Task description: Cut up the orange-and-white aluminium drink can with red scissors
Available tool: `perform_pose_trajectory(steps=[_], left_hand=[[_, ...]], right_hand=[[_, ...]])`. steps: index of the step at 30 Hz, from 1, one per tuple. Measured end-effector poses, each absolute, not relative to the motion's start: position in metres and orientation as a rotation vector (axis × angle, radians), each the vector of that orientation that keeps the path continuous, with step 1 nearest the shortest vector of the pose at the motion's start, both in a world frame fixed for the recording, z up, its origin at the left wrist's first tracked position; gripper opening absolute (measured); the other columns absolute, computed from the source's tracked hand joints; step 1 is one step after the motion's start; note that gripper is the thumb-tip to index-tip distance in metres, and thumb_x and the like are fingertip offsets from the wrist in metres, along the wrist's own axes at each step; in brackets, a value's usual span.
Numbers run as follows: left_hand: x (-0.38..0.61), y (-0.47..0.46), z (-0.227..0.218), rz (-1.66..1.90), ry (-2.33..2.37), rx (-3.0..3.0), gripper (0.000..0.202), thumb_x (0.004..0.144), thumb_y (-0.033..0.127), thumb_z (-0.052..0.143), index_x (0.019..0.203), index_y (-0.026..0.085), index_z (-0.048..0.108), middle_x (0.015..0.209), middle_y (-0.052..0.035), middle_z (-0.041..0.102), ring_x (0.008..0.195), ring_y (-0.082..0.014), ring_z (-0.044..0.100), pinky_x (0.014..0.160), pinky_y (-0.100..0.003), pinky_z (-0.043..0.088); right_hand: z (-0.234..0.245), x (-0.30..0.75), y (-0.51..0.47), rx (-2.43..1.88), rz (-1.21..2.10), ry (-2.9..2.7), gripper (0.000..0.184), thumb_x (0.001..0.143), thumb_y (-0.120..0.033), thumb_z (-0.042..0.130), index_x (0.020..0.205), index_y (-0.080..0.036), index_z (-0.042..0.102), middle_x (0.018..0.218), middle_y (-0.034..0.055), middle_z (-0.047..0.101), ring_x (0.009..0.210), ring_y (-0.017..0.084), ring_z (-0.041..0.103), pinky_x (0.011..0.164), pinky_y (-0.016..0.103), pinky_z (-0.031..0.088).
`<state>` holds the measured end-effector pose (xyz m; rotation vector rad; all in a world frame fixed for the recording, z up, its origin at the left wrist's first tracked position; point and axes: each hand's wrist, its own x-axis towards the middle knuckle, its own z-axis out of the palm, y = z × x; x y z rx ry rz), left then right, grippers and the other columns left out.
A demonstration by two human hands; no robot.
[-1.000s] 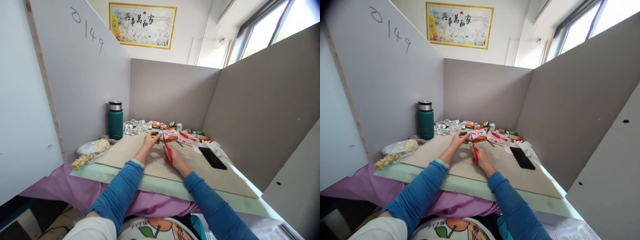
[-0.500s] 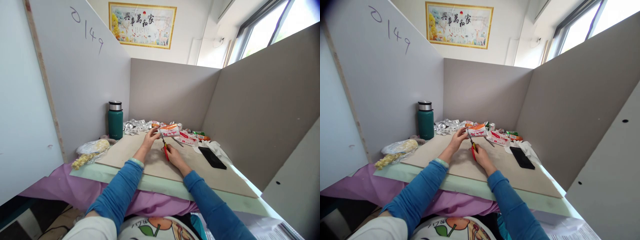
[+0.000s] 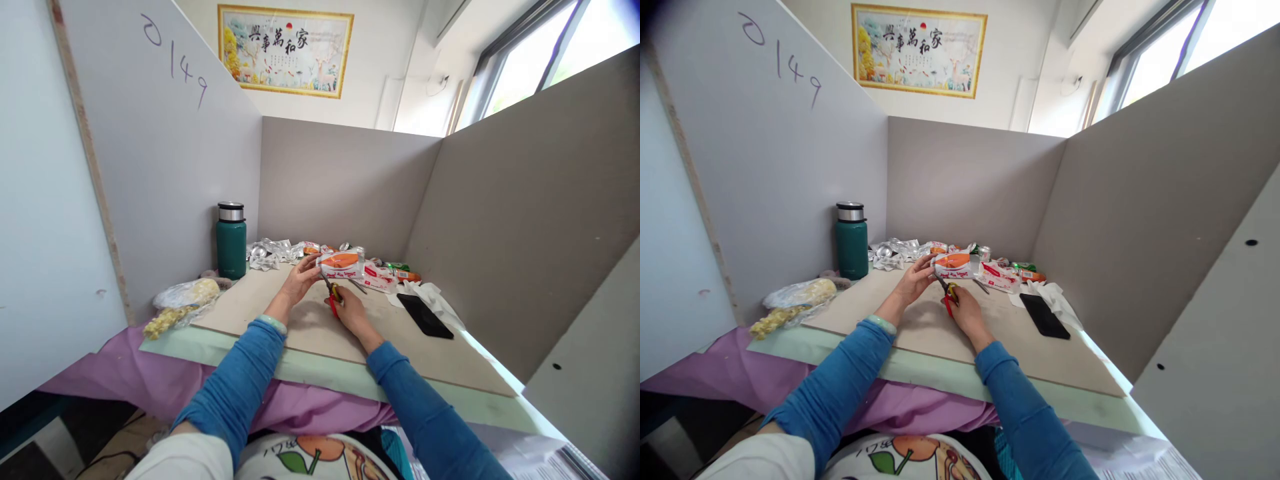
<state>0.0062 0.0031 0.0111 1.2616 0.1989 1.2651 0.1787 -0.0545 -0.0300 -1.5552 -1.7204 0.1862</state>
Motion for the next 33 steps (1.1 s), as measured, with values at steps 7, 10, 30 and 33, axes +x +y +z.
perform_pose_trajectory(steps=[7,10,30,33], left_hand=[[0.005,0.002,0.011,1.238,0.17,1.258,0.061,0.067,0.035,0.091,0.122,0.021,0.069,0.119,-0.0088,0.073,0.106,-0.0224,0.07,0.092,-0.036,0.055],[0.006,0.006,0.01,1.289,0.187,1.244,0.062,0.064,0.036,0.093,0.119,0.021,0.069,0.12,-0.0091,0.073,0.107,-0.0217,0.07,0.093,-0.035,0.055],[0.006,0.011,0.005,1.168,0.614,1.244,0.054,0.085,0.035,0.08,0.128,0.012,0.057,0.102,-0.0117,0.071,0.067,-0.0164,0.071,0.071,-0.033,0.06],[0.006,0.012,0.005,1.219,0.601,1.272,0.05,0.083,0.034,0.081,0.123,0.012,0.061,0.111,-0.0132,0.069,0.066,-0.0151,0.071,0.07,-0.033,0.06]], right_hand=[[-0.03,0.179,-0.054,-1.569,0.144,-1.755,0.019,0.089,-0.037,0.068,0.098,-0.02,0.065,0.098,0.0083,0.07,0.088,0.024,0.062,0.076,0.031,0.042],[-0.029,0.179,-0.056,-1.572,0.157,-1.757,0.021,0.091,-0.039,0.066,0.098,-0.019,0.065,0.098,0.0099,0.071,0.087,0.025,0.063,0.075,0.031,0.042],[-0.021,0.171,-0.073,-1.189,1.126,-1.512,0.058,0.096,-0.074,0.044,0.077,-0.021,0.058,0.055,0.0008,0.053,0.049,0.014,0.044,0.05,0.03,0.036],[-0.024,0.172,-0.07,-1.202,1.095,-1.51,0.058,0.091,-0.076,0.05,0.077,-0.02,0.059,0.056,0.0006,0.054,0.049,0.014,0.044,0.049,0.029,0.035]])
